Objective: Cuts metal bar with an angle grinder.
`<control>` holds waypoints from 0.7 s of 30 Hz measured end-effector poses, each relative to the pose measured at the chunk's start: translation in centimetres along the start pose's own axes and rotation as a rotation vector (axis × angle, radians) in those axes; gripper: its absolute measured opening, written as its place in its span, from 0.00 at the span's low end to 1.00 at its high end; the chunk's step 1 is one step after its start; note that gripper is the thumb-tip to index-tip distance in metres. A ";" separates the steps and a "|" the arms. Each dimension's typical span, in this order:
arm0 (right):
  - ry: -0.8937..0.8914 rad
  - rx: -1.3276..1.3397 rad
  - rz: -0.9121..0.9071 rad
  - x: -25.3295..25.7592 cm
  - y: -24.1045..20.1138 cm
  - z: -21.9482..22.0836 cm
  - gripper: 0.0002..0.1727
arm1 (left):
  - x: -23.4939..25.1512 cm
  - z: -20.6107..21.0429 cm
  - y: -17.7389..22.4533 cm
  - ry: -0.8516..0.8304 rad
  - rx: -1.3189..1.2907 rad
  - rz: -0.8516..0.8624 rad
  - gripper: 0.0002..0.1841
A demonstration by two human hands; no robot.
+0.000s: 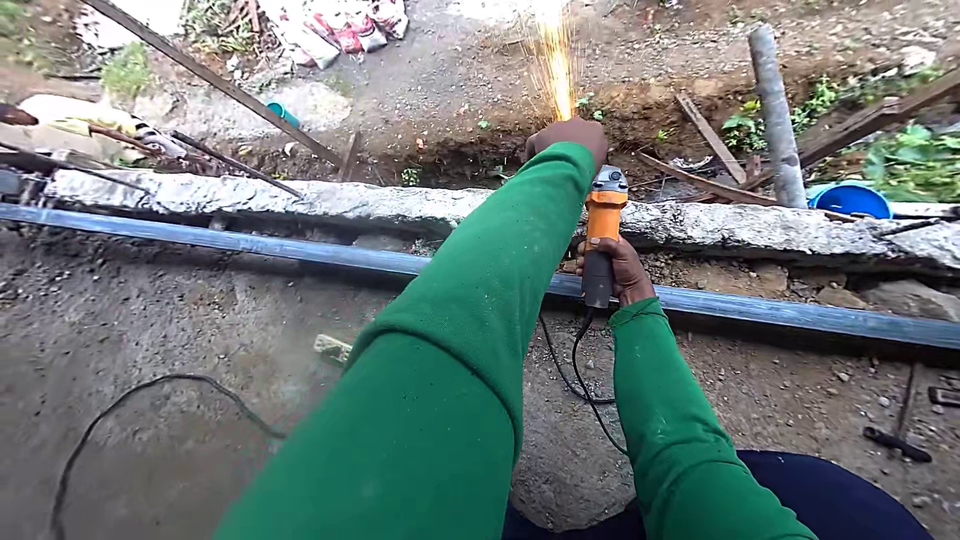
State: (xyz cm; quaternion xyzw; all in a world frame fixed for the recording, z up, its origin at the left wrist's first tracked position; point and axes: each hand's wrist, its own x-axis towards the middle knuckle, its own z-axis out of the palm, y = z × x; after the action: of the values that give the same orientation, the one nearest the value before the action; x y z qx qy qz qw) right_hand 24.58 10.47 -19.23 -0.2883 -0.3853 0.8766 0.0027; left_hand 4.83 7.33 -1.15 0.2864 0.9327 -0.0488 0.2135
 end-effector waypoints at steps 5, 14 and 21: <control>-0.008 0.008 -0.006 0.1 0.1 -0.1 0.26 | 0.0 0.0 0.1 -0.002 0.000 -0.007 0.24; -0.001 -0.017 0.008 -0.1 -0.2 0.0 0.26 | -0.1 -0.2 0.1 -0.012 0.003 -0.002 0.24; -0.001 -0.027 0.015 0.0 -0.2 0.0 0.27 | 0.0 -0.2 0.0 -0.018 0.000 0.006 0.24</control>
State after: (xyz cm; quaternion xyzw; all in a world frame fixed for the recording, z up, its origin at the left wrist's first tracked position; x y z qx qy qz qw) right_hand 24.54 10.62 -19.08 -0.2909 -0.3947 0.8715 -0.0081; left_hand 4.80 7.39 -0.91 0.2887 0.9299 -0.0507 0.2219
